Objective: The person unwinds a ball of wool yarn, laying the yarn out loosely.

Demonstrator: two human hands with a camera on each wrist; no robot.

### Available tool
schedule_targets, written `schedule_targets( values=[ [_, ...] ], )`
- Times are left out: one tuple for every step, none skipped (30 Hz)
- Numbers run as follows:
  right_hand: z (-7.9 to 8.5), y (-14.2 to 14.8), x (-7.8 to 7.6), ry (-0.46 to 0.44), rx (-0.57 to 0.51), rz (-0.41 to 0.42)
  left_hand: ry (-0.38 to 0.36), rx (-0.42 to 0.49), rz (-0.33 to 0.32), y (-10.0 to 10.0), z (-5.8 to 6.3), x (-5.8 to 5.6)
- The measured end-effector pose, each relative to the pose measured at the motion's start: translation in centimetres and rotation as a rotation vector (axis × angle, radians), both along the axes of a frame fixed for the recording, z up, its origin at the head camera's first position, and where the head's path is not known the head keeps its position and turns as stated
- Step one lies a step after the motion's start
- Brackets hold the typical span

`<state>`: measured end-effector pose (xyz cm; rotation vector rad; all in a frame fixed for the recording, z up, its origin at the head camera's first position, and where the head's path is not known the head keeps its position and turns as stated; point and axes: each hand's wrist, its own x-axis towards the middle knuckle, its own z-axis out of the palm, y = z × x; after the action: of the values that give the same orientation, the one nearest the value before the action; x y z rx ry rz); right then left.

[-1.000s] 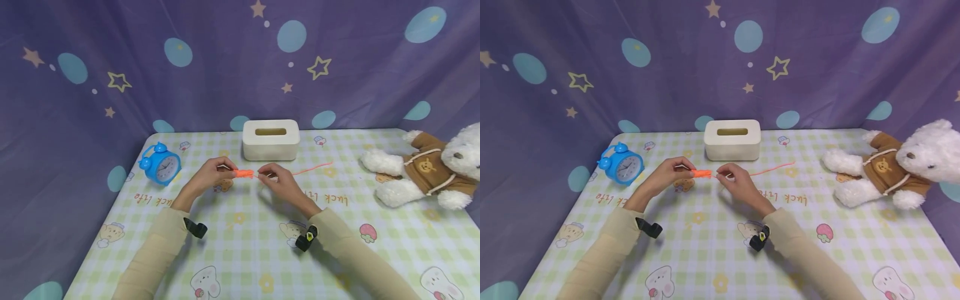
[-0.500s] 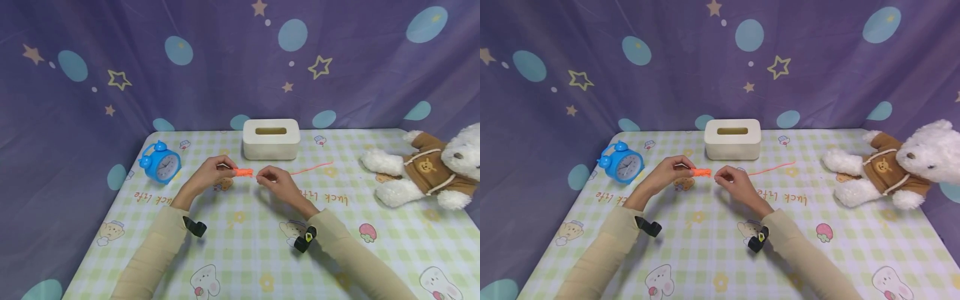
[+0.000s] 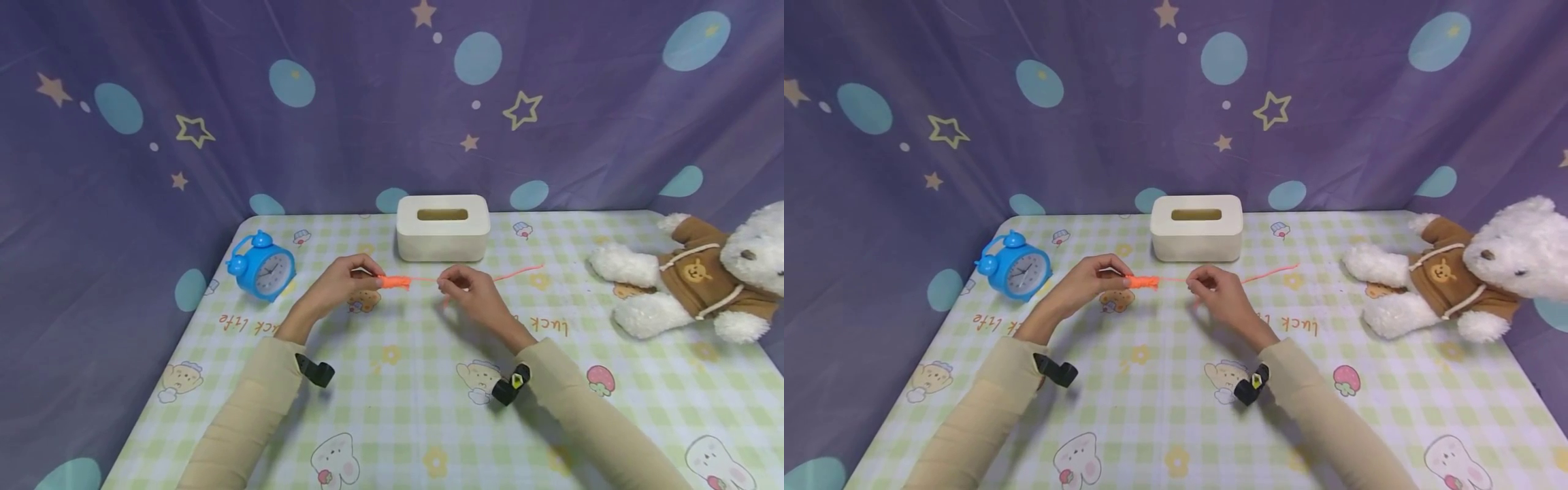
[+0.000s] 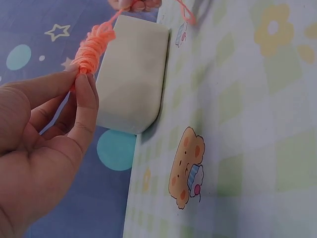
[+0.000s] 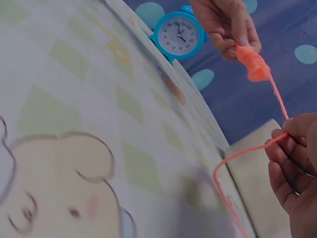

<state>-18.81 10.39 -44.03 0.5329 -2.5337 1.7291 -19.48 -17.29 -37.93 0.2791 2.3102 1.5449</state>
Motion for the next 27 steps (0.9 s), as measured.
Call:
schedule_targets(
  values=[
    [0.1, 0.3, -0.1, 0.007, 0.004, -0.011, -0.001, 0.0, 0.003, 0.0, 0.0, 0.0],
    [0.2, 0.5, -0.1, 0.01, 0.011, -0.024, -0.001, -0.002, 0.004, 0.0, 0.0, 0.0],
    [0.4, 0.8, -0.1, 0.013, 0.015, -0.035, -0.007, 0.001, 0.006, 0.0, 0.0, 0.0],
    [0.5, 1.2, -0.2, 0.018, 0.023, -0.048, -0.011, 0.002, 0.008, -0.1, 0.0, 0.0],
    [0.5, 1.5, -0.2, 0.028, 0.032, -0.062, -0.014, 0.005, 0.01, -0.1, 0.0, 0.0],
    [0.6, 1.9, -0.3, 0.039, 0.045, -0.074, -0.017, 0.008, 0.011, -0.1, 0.0, 0.0],
    [0.7, 2.2, -0.3, 0.047, 0.052, -0.081, -0.022, 0.01, 0.012, -0.1, 0.0, 0.0],
    [0.8, 2.5, -0.3, 0.053, 0.057, -0.09, -0.025, 0.011, 0.012, -0.2, 0.0, 0.0],
    [0.8, 2.9, -0.3, 0.062, 0.053, -0.096, -0.026, 0.011, 0.012, -0.2, 0.0, 0.0],
    [0.8, 3.2, -0.4, 0.075, 0.053, -0.101, -0.022, 0.011, 0.011, -0.2, 0.0, 0.0],
    [0.8, 3.5, -0.5, 0.082, 0.051, -0.107, -0.02, 0.013, 0.011, -0.2, 0.1, 0.0],
    [0.9, 3.8, -0.5, 0.088, 0.048, -0.113, -0.022, 0.013, 0.01, -0.2, 0.1, 0.0],
    [0.9, 4.1, -0.6, 0.091, 0.049, -0.123, -0.024, 0.017, 0.009, -0.2, 0.1, 0.0],
    [0.9, 4.4, -0.6, 0.093, 0.053, -0.134, -0.027, 0.022, 0.01, -0.3, 0.1, 0.0],
    [1.0, 4.7, -0.6, 0.093, 0.059, -0.148, -0.025, 0.022, 0.008, -0.3, 0.1, 0.0],
    [1.0, 5.0, -0.7, 0.093, 0.066, -0.161, -0.026, 0.027, 0.009, -0.3, 0.1, 0.0],
    [1.0, 5.3, -0.7, 0.09, 0.071, -0.173, -0.027, 0.027, 0.009, -0.3, 0.1, 0.0],
    [1.0, 5.6, -0.7, 0.092, 0.076, -0.183, -0.024, 0.025, 0.008, -0.3, 0.1, 0.0],
    [1.0, 5.8, -0.7, 0.095, 0.085, -0.195, -0.023, 0.027, 0.008, -0.4, 0.1, -0.1],
    [0.9, 6.1, -0.8, 0.095, 0.088, -0.204, -0.021, 0.024, 0.009, -0.4, 0.1, -0.1],
    [0.9, 6.3, -0.8, 0.095, 0.091, -0.212, -0.017, 0.019, 0.009, -0.4, 0.1, -0.1],
    [0.8, 6.6, -0.8, 0.101, 0.098, -0.218, -0.013, 0.013, 0.008, -0.4, 0.1, 0.0],
    [0.8, 6.9, -0.9, 0.103, 0.102, -0.224, -0.009, 0.009, 0.005, -0.4, 0.1, 0.0],
    [0.7, 7.2, -0.9, 0.104, 0.107, -0.231, -0.01, 0.01, 0.003, -0.4, 0.1, 0.0],
    [0.7, 7.5, -0.9, 0.106, 0.108, -0.238, -0.014, 0.012, 0.003, -0.4, 0.2, 0.0],
    [0.7, 7.8, -0.9, 0.109, 0.109, -0.244, -0.014, 0.012, 0.004, -0.4, 0.2, 0.0],
    [0.7, 8.1, -0.9, 0.112, 0.113, -0.251, -0.014, 0.009, 0.003, -0.4, 0.2, 0.0]
  ],
)
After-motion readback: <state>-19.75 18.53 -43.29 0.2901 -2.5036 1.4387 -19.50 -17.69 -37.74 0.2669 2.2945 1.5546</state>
